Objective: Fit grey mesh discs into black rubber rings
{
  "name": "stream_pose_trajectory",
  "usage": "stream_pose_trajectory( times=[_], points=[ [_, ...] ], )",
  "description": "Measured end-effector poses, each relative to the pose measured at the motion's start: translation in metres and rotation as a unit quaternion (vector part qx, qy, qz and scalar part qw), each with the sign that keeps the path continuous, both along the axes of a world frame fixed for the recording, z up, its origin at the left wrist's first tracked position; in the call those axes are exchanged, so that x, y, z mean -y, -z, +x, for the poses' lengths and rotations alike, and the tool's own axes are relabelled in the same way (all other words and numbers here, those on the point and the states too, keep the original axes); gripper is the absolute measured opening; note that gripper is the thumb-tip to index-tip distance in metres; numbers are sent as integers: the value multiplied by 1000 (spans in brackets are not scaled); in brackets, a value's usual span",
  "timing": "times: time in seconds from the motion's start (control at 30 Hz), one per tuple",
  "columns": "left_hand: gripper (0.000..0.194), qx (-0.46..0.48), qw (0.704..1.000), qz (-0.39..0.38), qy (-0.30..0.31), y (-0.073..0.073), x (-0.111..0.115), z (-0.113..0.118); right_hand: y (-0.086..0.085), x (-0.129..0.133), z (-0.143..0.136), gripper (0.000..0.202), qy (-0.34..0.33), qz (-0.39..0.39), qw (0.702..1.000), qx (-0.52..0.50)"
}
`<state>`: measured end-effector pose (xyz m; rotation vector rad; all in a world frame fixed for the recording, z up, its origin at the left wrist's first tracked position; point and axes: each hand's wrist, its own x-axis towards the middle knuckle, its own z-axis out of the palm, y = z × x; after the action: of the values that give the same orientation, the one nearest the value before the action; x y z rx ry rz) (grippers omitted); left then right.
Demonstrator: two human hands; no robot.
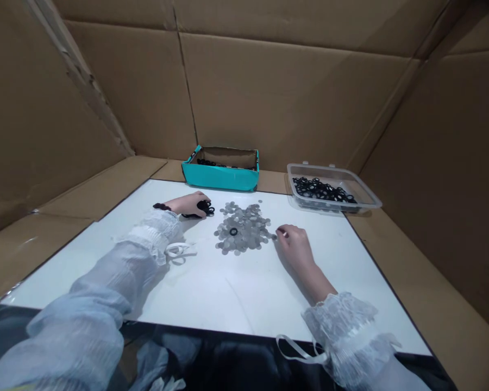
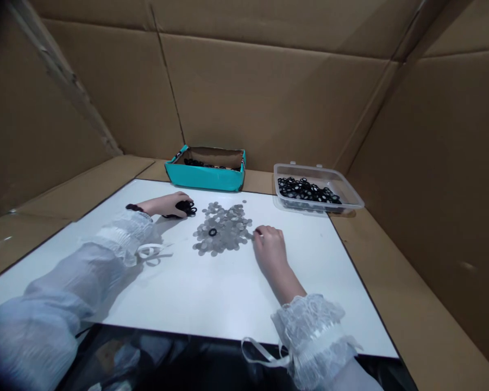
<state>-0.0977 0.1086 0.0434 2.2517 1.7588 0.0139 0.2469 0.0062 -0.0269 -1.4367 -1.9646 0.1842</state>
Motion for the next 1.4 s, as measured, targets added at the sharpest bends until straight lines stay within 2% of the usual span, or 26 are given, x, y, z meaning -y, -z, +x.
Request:
stream_pose_trajectory(
  times=[0.13, 0.27, 0.4, 0.53, 0.63, 0.8, 1.0, 1.13, 1.23, 1.4],
  points=[
    [63, 80, 995, 30, -49, -3, 15, -11, -22, -1, -48, 19, -88, -21, 994, 60],
    [52, 136, 982, 60, -113, 1, 31, -15, -37, -11, -82, 24, -125, -84, 975, 166],
    [45, 152, 963, 120, -186, 8, 40, -18, -34, -18, -95, 22, -138, -96, 962, 213],
    [45, 118, 942, 171, -263, 10, 48, -29, -26, -22, -98, 17, -141, -82, 965, 206],
    [38, 68, 935, 161, -310, 10, 57, -43, -22, -26, -100, 11, -136, -86, 972, 171],
    [24, 9, 935, 107, -337, 15, 71, -62, -19, -29, -103, 9, -141, -109, 980, 83],
    [17, -3, 937, 85, -340, 24, 77, -73, -29, -26, -95, 4, -144, -105, 977, -118],
    [15, 11, 935, 98, -339, 29, 75, -74, -33, -20, -81, 11, -132, -99, 955, -247],
    [15, 39, 934, 118, -334, 27, 75, -76, -30, -12, -69, 16, -112, -102, 939, -308],
    [33, 83, 906, 195, -367, 16, 83, -87, -17, -2, -50, 12, -66, -102, 925, -359]
  ],
)
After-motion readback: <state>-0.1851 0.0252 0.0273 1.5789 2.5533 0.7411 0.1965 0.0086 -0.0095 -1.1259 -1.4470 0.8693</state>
